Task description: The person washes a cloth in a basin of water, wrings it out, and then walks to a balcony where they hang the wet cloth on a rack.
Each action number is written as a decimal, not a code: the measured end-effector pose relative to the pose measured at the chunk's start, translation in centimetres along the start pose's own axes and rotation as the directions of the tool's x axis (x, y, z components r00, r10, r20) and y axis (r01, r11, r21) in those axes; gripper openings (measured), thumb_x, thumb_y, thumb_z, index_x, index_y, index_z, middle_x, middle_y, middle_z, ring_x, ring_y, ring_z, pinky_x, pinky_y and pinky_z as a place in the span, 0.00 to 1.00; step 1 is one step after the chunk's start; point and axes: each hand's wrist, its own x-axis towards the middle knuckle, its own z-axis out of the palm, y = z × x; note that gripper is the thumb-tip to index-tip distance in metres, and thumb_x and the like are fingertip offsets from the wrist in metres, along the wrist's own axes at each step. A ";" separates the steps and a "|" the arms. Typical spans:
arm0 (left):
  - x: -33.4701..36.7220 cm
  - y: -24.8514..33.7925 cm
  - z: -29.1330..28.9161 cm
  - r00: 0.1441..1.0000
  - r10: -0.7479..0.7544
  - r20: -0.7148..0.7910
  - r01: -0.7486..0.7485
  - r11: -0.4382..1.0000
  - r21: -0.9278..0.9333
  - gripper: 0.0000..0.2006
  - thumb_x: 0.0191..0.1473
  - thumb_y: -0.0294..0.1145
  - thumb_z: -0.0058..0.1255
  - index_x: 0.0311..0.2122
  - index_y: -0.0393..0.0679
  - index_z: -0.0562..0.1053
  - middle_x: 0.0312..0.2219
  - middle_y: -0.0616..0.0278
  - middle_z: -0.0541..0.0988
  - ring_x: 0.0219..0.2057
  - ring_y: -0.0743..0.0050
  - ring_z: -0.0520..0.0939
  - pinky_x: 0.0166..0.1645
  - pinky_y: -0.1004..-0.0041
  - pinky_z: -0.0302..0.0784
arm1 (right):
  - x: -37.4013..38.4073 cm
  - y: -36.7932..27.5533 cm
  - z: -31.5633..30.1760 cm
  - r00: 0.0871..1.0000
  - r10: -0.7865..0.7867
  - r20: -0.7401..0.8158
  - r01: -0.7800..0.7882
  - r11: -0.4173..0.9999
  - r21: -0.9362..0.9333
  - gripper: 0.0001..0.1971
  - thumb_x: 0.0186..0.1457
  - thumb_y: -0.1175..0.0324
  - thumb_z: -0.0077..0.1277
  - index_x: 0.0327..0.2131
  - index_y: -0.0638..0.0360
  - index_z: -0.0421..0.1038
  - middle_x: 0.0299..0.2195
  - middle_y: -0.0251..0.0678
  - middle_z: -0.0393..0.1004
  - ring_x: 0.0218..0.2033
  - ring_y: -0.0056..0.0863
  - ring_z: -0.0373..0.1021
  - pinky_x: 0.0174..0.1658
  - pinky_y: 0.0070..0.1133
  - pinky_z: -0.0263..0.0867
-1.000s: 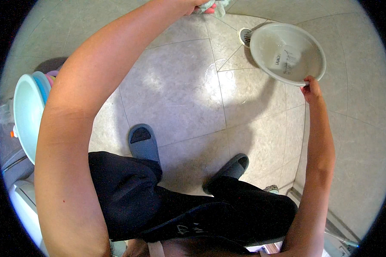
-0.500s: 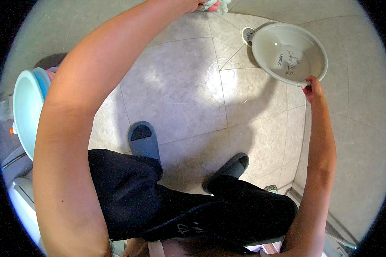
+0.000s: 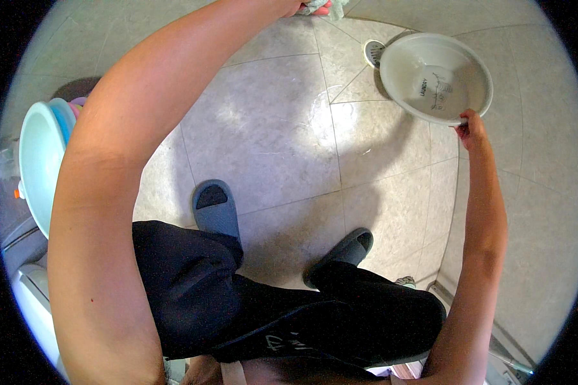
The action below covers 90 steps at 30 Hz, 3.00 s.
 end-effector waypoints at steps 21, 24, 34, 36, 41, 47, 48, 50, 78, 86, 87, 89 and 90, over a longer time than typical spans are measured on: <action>0.6 -0.8 -0.1 0.998 0.013 0.054 -0.010 0.998 -0.059 0.07 0.49 0.29 0.56 0.35 0.40 0.75 0.22 0.61 0.77 0.18 0.75 0.75 0.17 0.72 0.71 | 1.7 -1.6 0.6 0.993 -0.120 -0.020 0.115 0.982 -0.148 0.15 0.49 0.57 0.53 0.32 0.59 0.68 0.30 0.40 0.70 0.27 0.30 0.70 0.30 0.25 0.73; 0.9 -0.9 -0.3 0.998 0.003 0.067 0.001 0.998 -0.068 0.07 0.49 0.29 0.56 0.35 0.40 0.75 0.22 0.61 0.77 0.17 0.75 0.75 0.17 0.73 0.71 | 0.9 -2.7 1.6 0.989 -0.134 -0.063 0.120 0.975 -0.185 0.14 0.47 0.59 0.53 0.32 0.59 0.68 0.30 0.40 0.70 0.27 0.29 0.69 0.29 0.24 0.72; -0.3 -1.1 0.2 0.998 0.035 0.046 -0.033 0.999 -0.032 0.10 0.48 0.28 0.56 0.37 0.41 0.75 0.26 0.61 0.78 0.21 0.75 0.76 0.19 0.73 0.74 | -0.9 -4.1 2.9 0.969 -0.180 -0.167 0.116 0.937 -0.330 0.15 0.45 0.63 0.52 0.35 0.63 0.69 0.31 0.40 0.72 0.27 0.29 0.71 0.27 0.25 0.71; 0.2 -2.0 1.1 0.997 0.026 0.071 -0.023 0.998 -0.053 0.10 0.48 0.28 0.56 0.38 0.42 0.75 0.27 0.62 0.78 0.21 0.76 0.76 0.19 0.74 0.74 | -1.7 -3.6 2.7 0.957 -0.201 -0.209 0.120 0.931 -0.346 0.15 0.46 0.63 0.51 0.36 0.64 0.69 0.31 0.41 0.73 0.27 0.30 0.71 0.27 0.25 0.72; -0.4 0.3 -1.4 0.998 0.049 0.028 -0.048 0.998 -0.031 0.11 0.48 0.28 0.56 0.39 0.43 0.75 0.27 0.62 0.78 0.21 0.76 0.76 0.19 0.74 0.73 | -3.8 -6.3 5.8 0.932 -0.321 -0.167 0.249 0.905 -0.346 0.18 0.44 0.60 0.50 0.36 0.65 0.69 0.31 0.40 0.72 0.26 0.29 0.70 0.28 0.23 0.71; 1.3 -1.3 -1.4 0.998 0.034 0.046 -0.031 0.997 -0.072 0.10 0.48 0.28 0.56 0.39 0.43 0.75 0.25 0.62 0.77 0.19 0.76 0.75 0.18 0.73 0.71 | -3.4 -5.2 6.9 0.930 -0.337 -0.143 0.250 0.870 -0.425 0.19 0.48 0.59 0.49 0.38 0.66 0.69 0.31 0.41 0.72 0.27 0.29 0.71 0.28 0.25 0.71; 1.1 -1.5 -1.8 0.998 0.034 0.043 -0.031 0.997 -0.072 0.10 0.48 0.28 0.56 0.39 0.42 0.75 0.25 0.62 0.77 0.18 0.76 0.74 0.17 0.73 0.71 | -4.2 -4.7 8.2 0.915 -0.380 -0.139 0.303 0.870 -0.388 0.20 0.49 0.59 0.49 0.39 0.67 0.68 0.31 0.42 0.72 0.27 0.29 0.71 0.28 0.25 0.71; 1.8 -2.1 0.5 0.996 0.034 0.084 -0.025 0.995 -0.101 0.10 0.48 0.28 0.56 0.38 0.42 0.74 0.25 0.62 0.77 0.18 0.76 0.74 0.17 0.73 0.70 | -5.2 -3.6 6.4 0.889 -0.420 -0.184 0.328 0.863 -0.385 0.20 0.51 0.59 0.48 0.40 0.68 0.67 0.31 0.42 0.72 0.26 0.29 0.71 0.27 0.25 0.71; 2.2 -4.9 0.0 0.991 0.029 0.134 -0.011 0.992 -0.127 0.10 0.51 0.33 0.55 0.40 0.46 0.75 0.30 0.64 0.78 0.27 0.70 0.79 0.23 0.66 0.75 | -10.6 3.4 11.6 0.479 -0.878 0.016 0.577 0.300 -0.760 0.40 0.52 0.71 0.49 0.65 0.50 0.40 0.50 0.54 0.69 0.45 0.52 0.71 0.46 0.35 0.68; 2.3 -3.3 0.5 0.983 -0.012 0.182 -0.018 0.987 0.163 0.16 0.51 0.41 0.56 0.44 0.48 0.75 0.36 0.66 0.79 0.35 0.73 0.78 0.36 0.69 0.75 | -9.9 3.5 10.0 0.541 -0.841 0.021 0.559 0.341 -0.756 0.41 0.51 0.74 0.50 0.65 0.49 0.40 0.52 0.53 0.68 0.46 0.52 0.70 0.47 0.35 0.68; 2.1 -3.0 0.2 0.986 -0.020 0.166 -0.016 0.978 0.210 0.17 0.51 0.41 0.55 0.45 0.47 0.74 0.37 0.67 0.79 0.37 0.73 0.78 0.39 0.68 0.75 | -9.8 3.6 10.2 0.540 -0.841 0.021 0.566 0.345 -0.749 0.41 0.51 0.74 0.50 0.65 0.49 0.40 0.52 0.53 0.68 0.46 0.52 0.70 0.47 0.35 0.68; 3.0 -3.1 -0.5 0.981 0.032 0.194 -0.062 0.987 0.150 0.18 0.51 0.40 0.55 0.46 0.46 0.74 0.38 0.66 0.79 0.38 0.72 0.78 0.40 0.68 0.75 | -9.4 3.6 10.4 0.500 -0.865 0.050 0.552 0.274 -0.788 0.45 0.49 0.72 0.53 0.66 0.50 0.35 0.51 0.51 0.69 0.39 0.51 0.73 0.40 0.36 0.69; 3.0 -3.2 0.0 0.969 0.086 0.233 -0.105 0.992 0.071 0.18 0.51 0.39 0.55 0.47 0.45 0.73 0.39 0.65 0.79 0.39 0.72 0.78 0.42 0.68 0.74 | -9.3 3.8 10.1 0.502 -0.864 0.048 0.547 0.274 -0.791 0.45 0.49 0.72 0.53 0.66 0.50 0.35 0.51 0.51 0.69 0.39 0.51 0.73 0.40 0.36 0.69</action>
